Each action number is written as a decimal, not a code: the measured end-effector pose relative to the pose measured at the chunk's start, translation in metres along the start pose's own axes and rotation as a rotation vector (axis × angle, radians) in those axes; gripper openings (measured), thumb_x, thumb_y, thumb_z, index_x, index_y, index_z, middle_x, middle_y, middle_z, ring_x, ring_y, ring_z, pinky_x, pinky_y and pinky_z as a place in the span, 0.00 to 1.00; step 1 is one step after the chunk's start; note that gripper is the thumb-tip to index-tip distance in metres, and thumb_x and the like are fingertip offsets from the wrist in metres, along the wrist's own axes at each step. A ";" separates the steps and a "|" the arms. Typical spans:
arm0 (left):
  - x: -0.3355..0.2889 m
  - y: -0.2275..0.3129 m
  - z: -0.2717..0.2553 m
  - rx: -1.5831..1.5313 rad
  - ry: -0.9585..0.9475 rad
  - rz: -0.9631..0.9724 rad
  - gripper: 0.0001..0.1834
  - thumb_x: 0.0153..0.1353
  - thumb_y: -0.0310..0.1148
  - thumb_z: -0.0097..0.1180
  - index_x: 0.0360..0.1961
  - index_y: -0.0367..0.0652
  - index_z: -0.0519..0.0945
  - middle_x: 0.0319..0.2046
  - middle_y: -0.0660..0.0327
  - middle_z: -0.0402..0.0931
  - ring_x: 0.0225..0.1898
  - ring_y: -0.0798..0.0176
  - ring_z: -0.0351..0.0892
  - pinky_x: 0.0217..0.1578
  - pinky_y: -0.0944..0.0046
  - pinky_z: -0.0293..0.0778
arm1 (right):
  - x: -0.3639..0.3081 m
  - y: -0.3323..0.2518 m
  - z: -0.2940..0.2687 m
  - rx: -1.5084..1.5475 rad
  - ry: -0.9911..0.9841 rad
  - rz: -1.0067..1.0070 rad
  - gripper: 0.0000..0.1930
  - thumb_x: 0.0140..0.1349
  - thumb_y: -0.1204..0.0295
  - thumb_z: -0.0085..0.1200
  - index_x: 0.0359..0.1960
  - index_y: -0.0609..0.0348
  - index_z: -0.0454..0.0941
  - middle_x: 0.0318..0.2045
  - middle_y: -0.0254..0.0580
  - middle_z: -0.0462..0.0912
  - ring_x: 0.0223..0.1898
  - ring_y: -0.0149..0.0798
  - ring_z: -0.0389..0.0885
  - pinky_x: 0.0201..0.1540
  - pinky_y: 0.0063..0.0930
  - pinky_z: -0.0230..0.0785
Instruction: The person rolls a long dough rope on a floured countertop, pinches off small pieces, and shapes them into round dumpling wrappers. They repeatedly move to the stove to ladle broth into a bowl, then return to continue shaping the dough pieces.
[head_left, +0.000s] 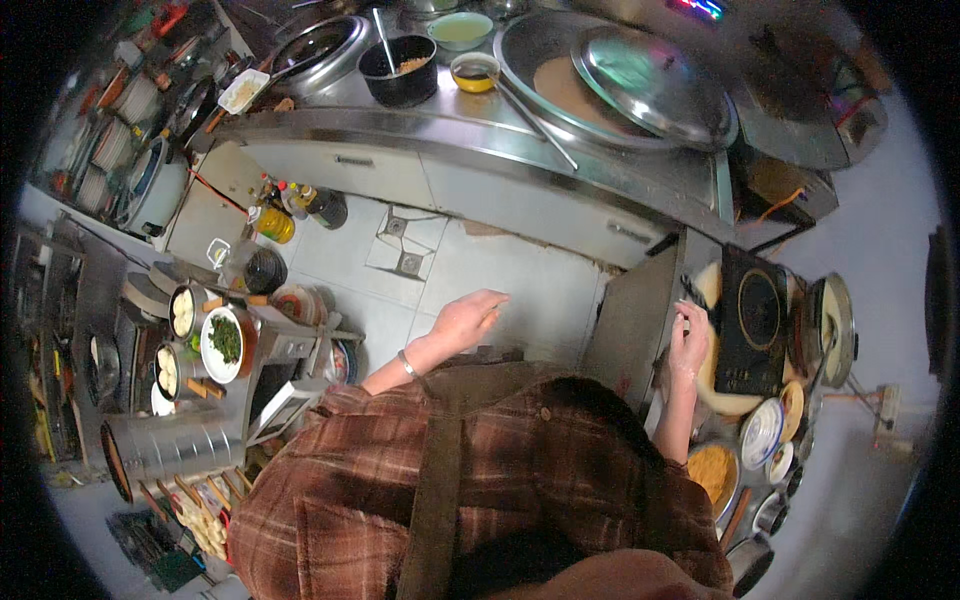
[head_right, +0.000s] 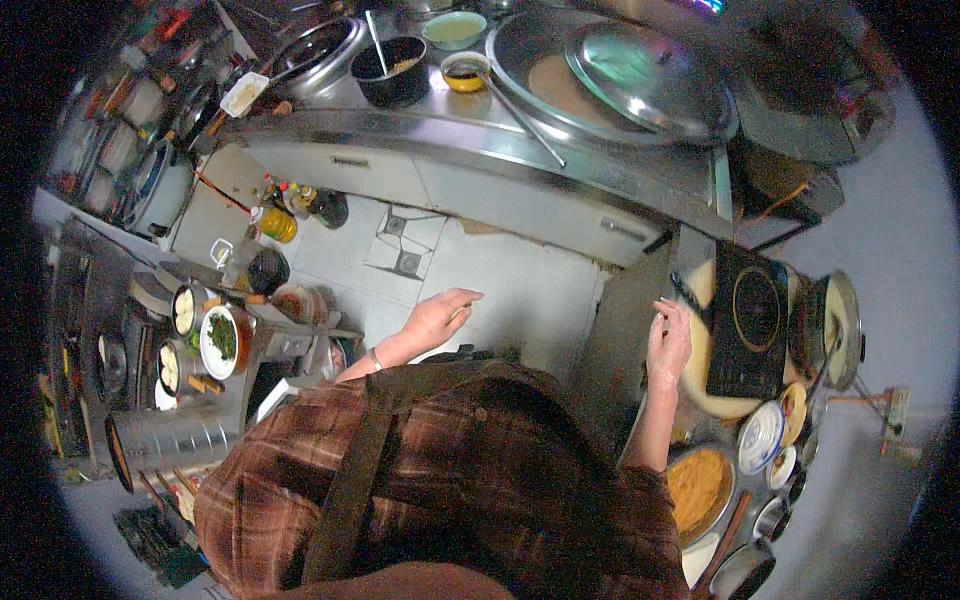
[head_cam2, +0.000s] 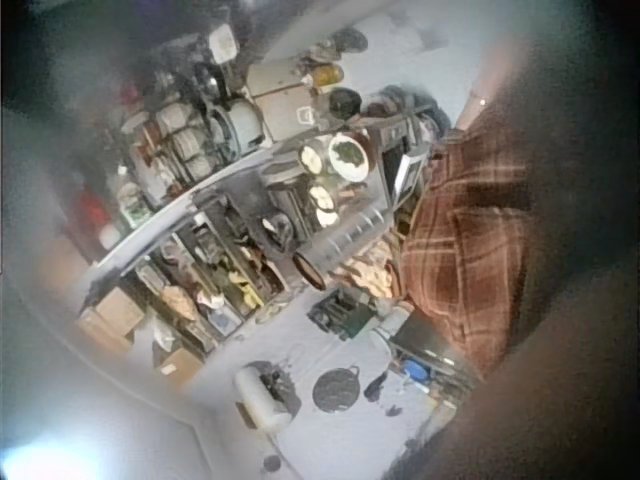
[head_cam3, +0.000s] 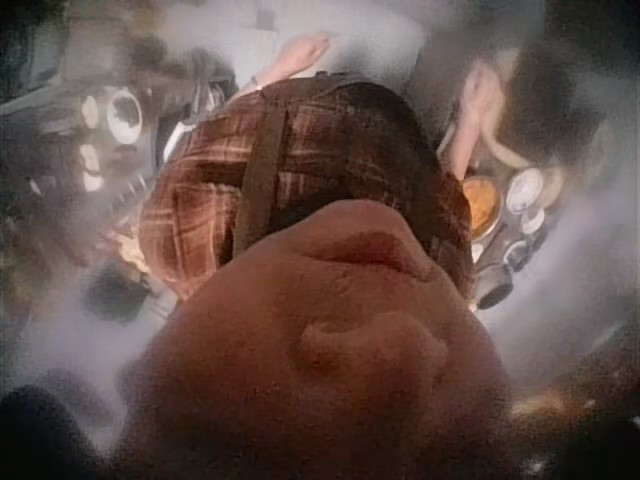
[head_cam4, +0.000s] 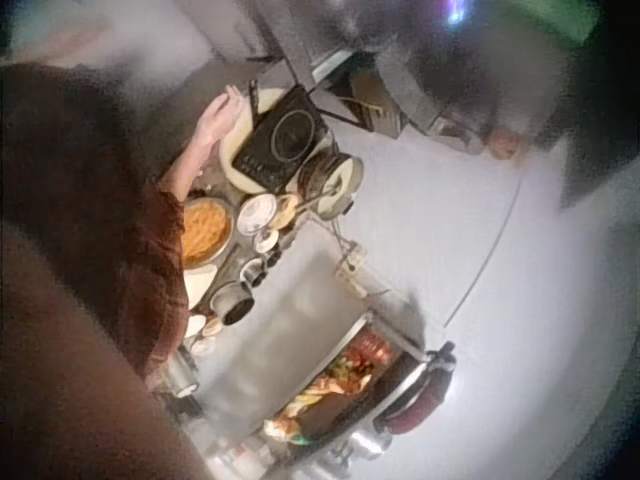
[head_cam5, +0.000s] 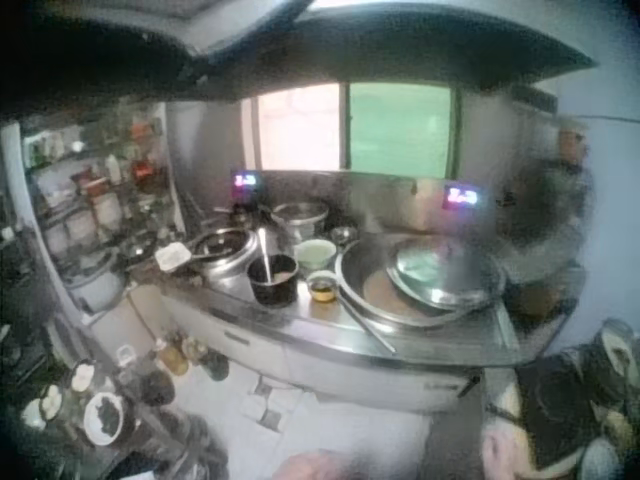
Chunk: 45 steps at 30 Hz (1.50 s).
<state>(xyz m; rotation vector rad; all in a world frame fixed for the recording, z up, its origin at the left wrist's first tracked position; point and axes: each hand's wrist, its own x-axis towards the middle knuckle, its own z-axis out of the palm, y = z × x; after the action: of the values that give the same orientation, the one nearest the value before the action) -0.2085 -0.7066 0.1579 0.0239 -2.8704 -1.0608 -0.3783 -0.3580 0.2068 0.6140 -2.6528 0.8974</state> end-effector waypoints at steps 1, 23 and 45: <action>0.017 -0.006 -0.009 0.001 0.012 -0.020 0.17 0.60 0.32 0.47 0.51 0.47 0.73 0.47 0.58 0.74 0.45 0.53 0.75 0.43 0.58 0.74 | 0.025 0.000 0.009 0.005 0.008 -0.006 0.09 0.59 0.76 0.47 0.39 0.57 0.77 0.43 0.44 0.77 0.48 0.46 0.74 0.53 0.34 0.65; 0.445 -0.222 -0.168 -0.217 0.186 0.064 0.17 0.55 0.25 0.49 0.48 0.47 0.74 0.43 0.57 0.76 0.42 0.50 0.76 0.40 0.57 0.75 | 0.710 -0.094 0.161 -0.305 0.025 -0.584 0.11 0.63 0.70 0.48 0.45 0.56 0.75 0.44 0.42 0.77 0.48 0.44 0.75 0.53 0.32 0.65; 0.473 -0.351 -0.121 -1.024 -0.458 -0.806 0.18 0.61 0.34 0.50 0.52 0.42 0.75 0.44 0.58 0.76 0.45 0.64 0.74 0.49 0.66 0.68 | 1.266 0.028 0.431 -0.991 -0.106 -0.577 0.21 0.63 0.56 0.44 0.53 0.54 0.70 0.47 0.48 0.76 0.47 0.44 0.75 0.51 0.37 0.66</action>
<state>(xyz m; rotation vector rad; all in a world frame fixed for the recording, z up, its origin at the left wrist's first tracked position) -0.6748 -1.0724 0.0551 1.0226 -2.2038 -2.8349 -1.5477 -0.9928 0.3447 1.0319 -2.3462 -0.5908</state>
